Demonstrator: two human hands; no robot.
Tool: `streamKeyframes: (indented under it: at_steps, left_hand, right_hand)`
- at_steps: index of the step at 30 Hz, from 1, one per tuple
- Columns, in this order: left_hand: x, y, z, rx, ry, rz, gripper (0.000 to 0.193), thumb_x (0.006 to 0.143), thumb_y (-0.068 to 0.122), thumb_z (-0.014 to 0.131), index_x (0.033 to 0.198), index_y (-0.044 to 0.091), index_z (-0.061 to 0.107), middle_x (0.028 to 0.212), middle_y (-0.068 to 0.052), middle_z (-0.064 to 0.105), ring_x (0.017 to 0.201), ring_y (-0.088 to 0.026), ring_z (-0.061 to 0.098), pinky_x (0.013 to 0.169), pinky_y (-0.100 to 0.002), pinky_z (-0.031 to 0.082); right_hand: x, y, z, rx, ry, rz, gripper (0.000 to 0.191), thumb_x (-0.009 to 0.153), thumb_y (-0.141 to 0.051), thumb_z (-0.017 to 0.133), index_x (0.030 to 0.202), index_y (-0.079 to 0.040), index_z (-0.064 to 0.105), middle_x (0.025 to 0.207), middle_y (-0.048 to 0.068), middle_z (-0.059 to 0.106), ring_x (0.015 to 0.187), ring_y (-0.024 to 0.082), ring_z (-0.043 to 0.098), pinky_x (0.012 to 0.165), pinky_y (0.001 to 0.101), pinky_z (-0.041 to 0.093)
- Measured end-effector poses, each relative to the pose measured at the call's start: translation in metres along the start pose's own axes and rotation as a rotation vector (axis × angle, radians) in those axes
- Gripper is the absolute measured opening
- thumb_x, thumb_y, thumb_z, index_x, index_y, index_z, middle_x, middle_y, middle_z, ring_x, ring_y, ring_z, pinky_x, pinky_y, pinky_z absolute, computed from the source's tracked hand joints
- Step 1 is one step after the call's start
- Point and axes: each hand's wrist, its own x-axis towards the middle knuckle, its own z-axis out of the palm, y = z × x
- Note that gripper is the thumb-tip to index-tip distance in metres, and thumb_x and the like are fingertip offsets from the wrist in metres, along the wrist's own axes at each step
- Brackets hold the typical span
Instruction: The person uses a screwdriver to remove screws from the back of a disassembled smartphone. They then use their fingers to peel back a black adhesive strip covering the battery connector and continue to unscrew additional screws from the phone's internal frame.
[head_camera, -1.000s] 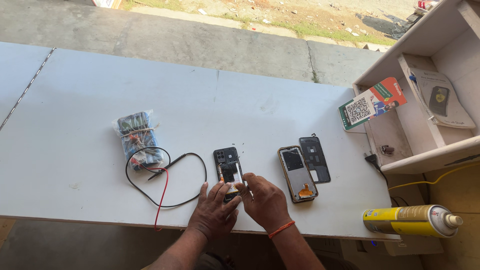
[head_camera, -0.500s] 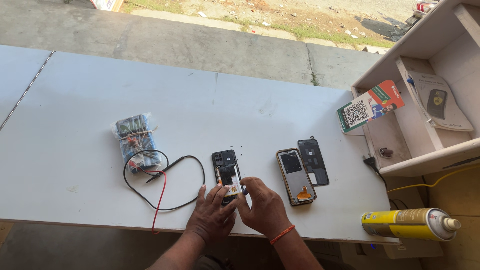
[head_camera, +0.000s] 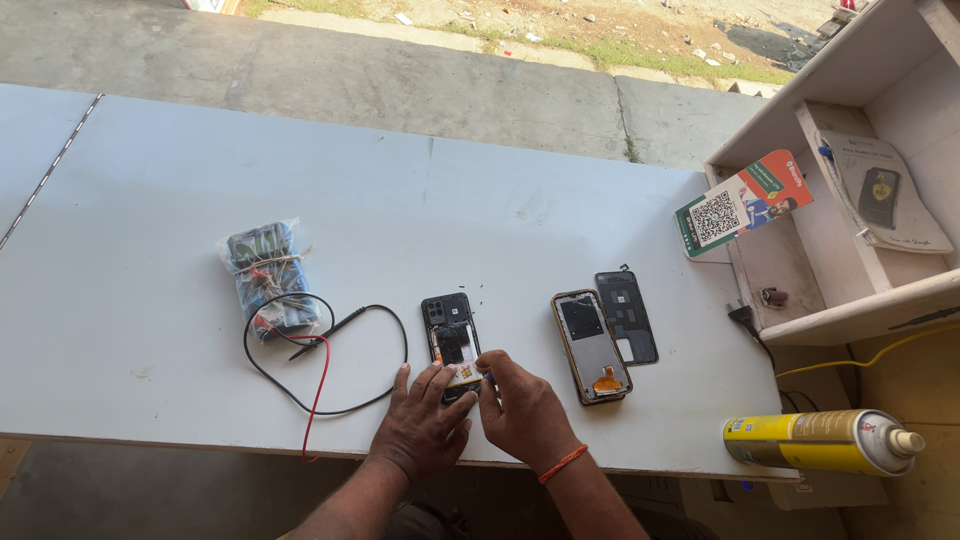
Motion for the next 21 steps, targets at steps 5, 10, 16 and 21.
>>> streamKeyframes:
  at_steps: [5, 10, 16, 21]
  left_hand:
    - [-0.001, 0.0, -0.001, 0.004, -0.009, -0.004, 0.046, 0.09, 0.039, 0.06, 0.133, 0.028, 0.049, 0.144, -0.015, 0.039, 0.141, -0.034, 0.033, 0.115, -0.069, 0.016]
    - [0.002, 0.0, 0.0, 0.021, -0.019, 0.001, 0.049, 0.089, 0.037, 0.059, 0.136, 0.029, 0.048, 0.143, -0.015, 0.039, 0.14, -0.033, 0.032, 0.114, -0.069, 0.016]
    - [0.0, 0.0, 0.001, 0.018, -0.009, 0.002, 0.046, 0.091, 0.038, 0.059, 0.135, 0.028, 0.048, 0.143, -0.015, 0.038, 0.141, -0.034, 0.032, 0.114, -0.069, 0.015]
    - [0.0, -0.001, 0.001, 0.006, -0.023, 0.003, 0.045, 0.091, 0.04, 0.058, 0.134, 0.028, 0.048, 0.144, -0.015, 0.037, 0.142, -0.033, 0.031, 0.115, -0.069, 0.015]
  right_hand:
    - [0.002, -0.002, 0.005, -0.18, 0.013, 0.083, 0.019, 0.096, -0.018, 0.07, 0.1, -0.008, 0.055, 0.075, 0.01, 0.071, 0.062, 0.027, 0.073, 0.052, 0.0402, 0.057]
    - [0.003, -0.001, 0.004, -0.068, 0.009, 0.014, 0.019, 0.089, -0.006, 0.067, 0.104, -0.006, 0.054, 0.08, 0.013, 0.069, 0.061, 0.027, 0.073, 0.052, 0.0401, 0.059]
    - [-0.001, 0.002, 0.012, -0.108, 0.077, -0.029, 0.016, 0.093, -0.012, 0.07, 0.101, -0.007, 0.056, 0.076, 0.011, 0.07, 0.063, 0.027, 0.072, 0.05, 0.0389, 0.057]
    - [0.005, 0.004, 0.011, -0.157, 0.066, 0.092, 0.022, 0.093, -0.021, 0.074, 0.092, -0.008, 0.056, 0.066, 0.008, 0.068, 0.055, 0.023, 0.071, 0.047, 0.0375, 0.054]
